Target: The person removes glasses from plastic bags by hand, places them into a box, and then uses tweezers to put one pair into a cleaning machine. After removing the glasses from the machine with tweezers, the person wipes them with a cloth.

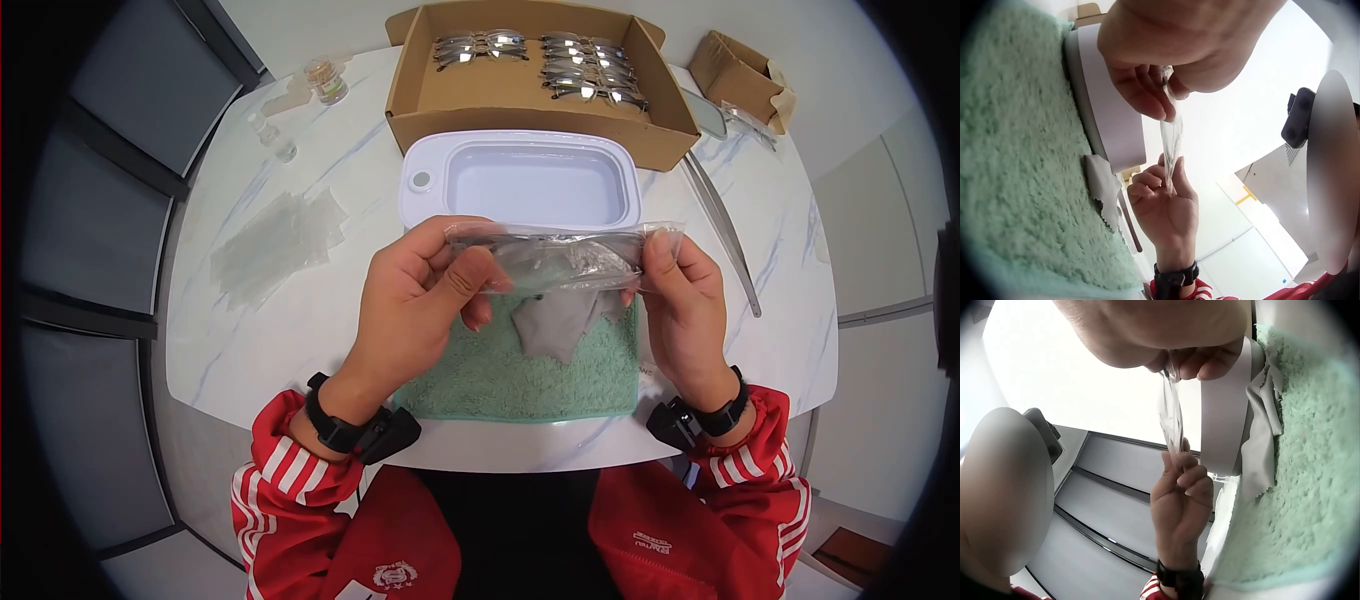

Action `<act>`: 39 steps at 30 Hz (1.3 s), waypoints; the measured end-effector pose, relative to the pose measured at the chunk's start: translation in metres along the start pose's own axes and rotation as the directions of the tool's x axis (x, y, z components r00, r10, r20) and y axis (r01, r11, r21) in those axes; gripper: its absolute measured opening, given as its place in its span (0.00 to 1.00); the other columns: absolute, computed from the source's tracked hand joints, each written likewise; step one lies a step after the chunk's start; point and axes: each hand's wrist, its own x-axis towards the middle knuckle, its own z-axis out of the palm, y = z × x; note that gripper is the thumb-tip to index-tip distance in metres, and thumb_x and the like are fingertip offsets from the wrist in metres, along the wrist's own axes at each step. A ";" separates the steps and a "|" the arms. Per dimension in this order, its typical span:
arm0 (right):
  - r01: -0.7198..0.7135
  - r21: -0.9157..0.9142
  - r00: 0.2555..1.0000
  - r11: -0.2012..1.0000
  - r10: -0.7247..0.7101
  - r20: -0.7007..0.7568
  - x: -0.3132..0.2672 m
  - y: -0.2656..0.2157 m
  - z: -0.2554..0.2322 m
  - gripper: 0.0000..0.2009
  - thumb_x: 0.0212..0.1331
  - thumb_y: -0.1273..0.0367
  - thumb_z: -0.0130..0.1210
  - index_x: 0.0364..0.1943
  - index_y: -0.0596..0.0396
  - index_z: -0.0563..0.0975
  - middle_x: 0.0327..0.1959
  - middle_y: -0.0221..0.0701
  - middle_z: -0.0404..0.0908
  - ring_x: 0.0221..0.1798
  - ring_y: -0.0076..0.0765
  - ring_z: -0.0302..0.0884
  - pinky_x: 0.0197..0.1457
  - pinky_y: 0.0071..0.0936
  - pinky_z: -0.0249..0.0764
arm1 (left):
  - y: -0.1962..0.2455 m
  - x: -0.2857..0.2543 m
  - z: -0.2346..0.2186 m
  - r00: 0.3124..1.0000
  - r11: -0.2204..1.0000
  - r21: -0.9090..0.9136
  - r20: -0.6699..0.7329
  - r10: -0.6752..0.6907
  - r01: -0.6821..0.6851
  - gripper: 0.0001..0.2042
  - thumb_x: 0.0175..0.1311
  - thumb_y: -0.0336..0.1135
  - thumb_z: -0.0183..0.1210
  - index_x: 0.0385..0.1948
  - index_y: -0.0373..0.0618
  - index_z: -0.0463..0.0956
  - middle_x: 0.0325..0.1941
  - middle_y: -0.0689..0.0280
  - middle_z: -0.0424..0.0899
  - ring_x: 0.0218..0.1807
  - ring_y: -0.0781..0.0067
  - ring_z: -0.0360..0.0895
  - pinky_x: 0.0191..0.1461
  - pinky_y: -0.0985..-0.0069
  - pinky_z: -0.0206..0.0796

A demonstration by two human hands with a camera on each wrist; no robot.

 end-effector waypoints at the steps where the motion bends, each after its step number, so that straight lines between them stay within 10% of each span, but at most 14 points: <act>1: 0.007 0.044 1.000 0.999 -0.007 -0.004 0.000 0.000 0.000 0.16 0.75 0.59 0.52 0.41 0.60 0.80 0.33 0.27 0.80 0.33 0.21 0.72 0.40 0.22 0.69 | 0.000 0.000 0.000 1.000 1.000 0.000 -0.001 0.000 0.000 0.14 0.76 0.37 0.56 0.56 0.39 0.76 0.36 0.63 0.86 0.28 0.81 0.77 0.33 0.81 0.72; 22: -0.015 0.149 0.998 0.989 0.023 -0.056 0.001 0.002 -0.001 0.14 0.77 0.61 0.49 0.40 0.58 0.78 0.35 0.27 0.79 0.33 0.24 0.73 0.41 0.22 0.70 | 0.002 0.000 -0.005 0.998 0.989 -0.137 0.046 -0.049 0.055 0.21 0.82 0.44 0.42 0.62 0.38 0.72 0.47 0.54 0.87 0.30 0.75 0.80 0.36 0.79 0.73; 39: 0.068 -0.071 0.998 0.995 -0.067 0.015 0.006 -0.009 -0.008 0.13 0.72 0.64 0.57 0.44 0.62 0.83 0.30 0.23 0.80 0.33 0.18 0.73 0.40 0.19 0.70 | 0.002 -0.003 0.002 0.998 0.997 0.048 -0.030 0.057 -0.056 0.19 0.74 0.47 0.57 0.51 0.37 0.77 0.39 0.58 0.88 0.26 0.78 0.78 0.31 0.81 0.70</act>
